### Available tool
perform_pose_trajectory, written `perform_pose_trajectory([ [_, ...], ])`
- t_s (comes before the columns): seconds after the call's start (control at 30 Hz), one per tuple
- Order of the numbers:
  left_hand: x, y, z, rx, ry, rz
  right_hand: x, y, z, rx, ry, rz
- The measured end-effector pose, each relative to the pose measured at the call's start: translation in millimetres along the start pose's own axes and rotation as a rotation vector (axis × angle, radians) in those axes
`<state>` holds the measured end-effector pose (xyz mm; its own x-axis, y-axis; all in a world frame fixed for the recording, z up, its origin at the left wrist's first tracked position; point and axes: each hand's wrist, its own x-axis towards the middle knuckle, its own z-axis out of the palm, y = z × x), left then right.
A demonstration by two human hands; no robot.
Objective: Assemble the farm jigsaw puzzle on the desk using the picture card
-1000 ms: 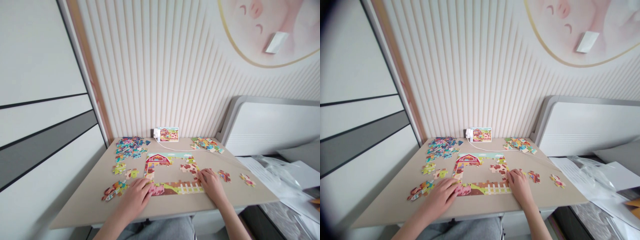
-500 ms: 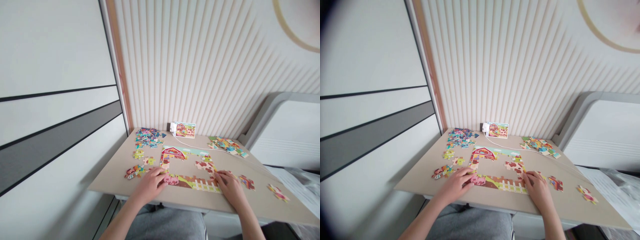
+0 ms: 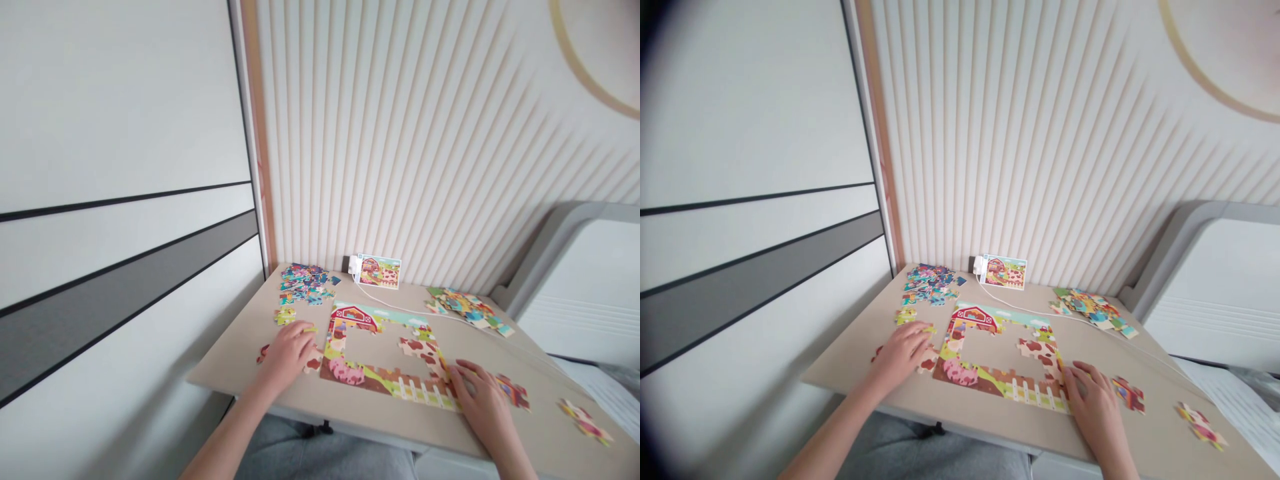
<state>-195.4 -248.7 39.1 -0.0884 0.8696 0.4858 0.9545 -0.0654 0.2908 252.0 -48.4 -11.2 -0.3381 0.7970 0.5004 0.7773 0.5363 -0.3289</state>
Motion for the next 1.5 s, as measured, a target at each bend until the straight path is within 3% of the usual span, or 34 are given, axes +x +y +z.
perform_pose_trajectory([
  [0.1,10.8,-49.0,-7.1,0.114,-0.057,-0.173,-0.9,3.9,2.4,0.005,-0.005,0.005],
  [0.23,17.3,-89.3,-13.7,0.103,-0.124,-0.195,-0.8,4.7,3.9,0.002,0.003,0.004],
  [0.5,19.0,-94.7,-17.3,0.067,-0.159,-0.223,-1.5,0.9,0.0,0.038,-0.023,0.044],
  [0.67,25.9,-81.7,-29.2,0.025,-0.070,-0.180,0.0,-8.7,-8.0,0.078,-0.032,0.049],
  [0.8,36.8,-44.7,-24.8,-0.109,-0.071,0.049,7.6,-35.3,-17.9,0.151,0.051,0.077],
  [0.87,41.8,-18.4,-15.8,-0.143,-0.102,0.192,15.0,-62.6,-20.5,0.246,0.016,0.043],
  [1.0,48.7,29.0,4.9,-0.193,-0.198,0.441,34.5,-138.0,-13.3,0.479,-0.258,-0.132],
  [1.1,50.0,46.5,16.5,-0.239,-0.225,0.509,49.2,-186.9,3.2,0.676,-0.375,-0.147],
  [1.17,48.7,48.7,22.0,-0.240,-0.196,0.508,55.6,-205.3,16.3,0.817,-0.471,-0.125],
  [1.23,46.0,46.2,26.4,-0.209,-0.121,0.470,57.3,-212.0,28.0,0.934,-0.525,-0.077],
  [1.33,41.2,40.9,31.7,-0.158,-0.002,0.350,51.1,-207.8,39.8,1.039,-0.504,0.028],
  [1.5,39.7,39.1,37.2,-0.132,0.057,0.286,37.3,-195.7,46.5,1.106,-0.500,0.172],
])
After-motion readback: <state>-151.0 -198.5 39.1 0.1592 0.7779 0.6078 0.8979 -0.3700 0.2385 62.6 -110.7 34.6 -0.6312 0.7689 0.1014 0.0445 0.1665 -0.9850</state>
